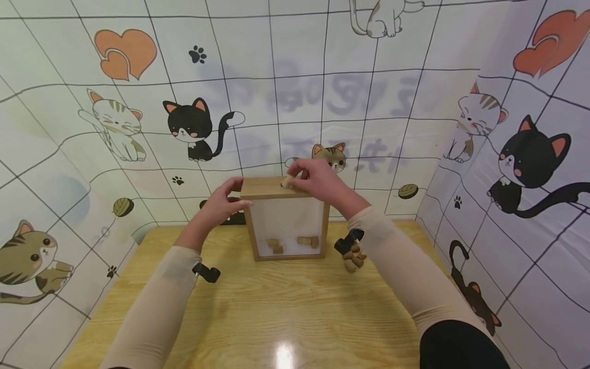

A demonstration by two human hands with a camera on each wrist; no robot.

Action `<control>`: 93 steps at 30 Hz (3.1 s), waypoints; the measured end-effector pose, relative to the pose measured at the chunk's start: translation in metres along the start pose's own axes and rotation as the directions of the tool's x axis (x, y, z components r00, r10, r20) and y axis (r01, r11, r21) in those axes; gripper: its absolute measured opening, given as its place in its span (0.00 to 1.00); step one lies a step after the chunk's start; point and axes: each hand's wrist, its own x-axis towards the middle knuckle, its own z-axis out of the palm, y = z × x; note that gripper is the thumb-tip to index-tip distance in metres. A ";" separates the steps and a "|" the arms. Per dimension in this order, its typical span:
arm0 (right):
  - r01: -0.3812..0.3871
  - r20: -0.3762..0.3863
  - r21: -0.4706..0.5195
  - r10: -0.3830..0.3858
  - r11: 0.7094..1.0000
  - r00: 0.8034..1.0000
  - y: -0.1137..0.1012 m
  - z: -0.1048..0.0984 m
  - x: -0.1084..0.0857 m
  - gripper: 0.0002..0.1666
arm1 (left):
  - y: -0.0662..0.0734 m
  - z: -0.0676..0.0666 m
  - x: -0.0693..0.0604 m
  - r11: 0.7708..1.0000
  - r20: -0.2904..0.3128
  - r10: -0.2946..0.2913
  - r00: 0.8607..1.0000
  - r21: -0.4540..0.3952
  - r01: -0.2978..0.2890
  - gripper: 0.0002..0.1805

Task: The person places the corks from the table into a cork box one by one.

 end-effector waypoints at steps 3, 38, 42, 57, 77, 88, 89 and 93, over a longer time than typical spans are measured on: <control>0.003 0.007 -0.019 -0.003 1.000 1.000 0.001 0.001 0.001 0.11 | 0.000 0.001 0.000 1.000 -0.001 -0.004 1.000 0.000 0.004 0.47; 0.040 -0.207 -0.077 -0.055 0.996 0.977 0.026 -0.022 -0.052 0.04 | -0.004 0.004 -0.001 0.999 -0.049 0.015 0.999 0.044 -0.013 0.44; -0.036 -0.258 -0.063 0.019 0.997 0.966 0.045 -0.028 -0.078 0.04 | -0.008 0.005 0.001 0.995 -0.068 0.075 0.995 0.064 -0.071 0.43; -0.333 -0.166 -0.010 0.326 0.943 0.931 0.127 0.007 -0.180 0.11 | -0.010 0.010 0.003 0.993 -0.101 0.112 0.989 0.057 -0.107 0.38; -0.340 -0.097 -0.105 0.331 0.934 0.939 0.157 0.073 -0.235 0.20 | -0.008 0.010 -0.001 0.996 -0.092 0.079 0.993 0.043 -0.076 0.41; -0.355 -0.109 -0.241 0.338 0.903 0.935 0.151 0.088 -0.235 0.24 | -0.008 0.010 -0.001 0.998 -0.080 0.057 0.995 0.031 -0.054 0.41; -0.353 -0.107 -0.252 0.337 0.901 0.935 0.151 0.089 -0.235 0.25 | -0.007 0.010 -0.001 0.998 -0.080 0.056 0.995 0.031 -0.054 0.41; -0.364 -0.110 -0.279 0.347 0.889 0.931 0.151 0.092 -0.235 0.27 | -0.006 0.010 -0.002 0.999 -0.078 0.047 0.996 0.024 -0.046 0.41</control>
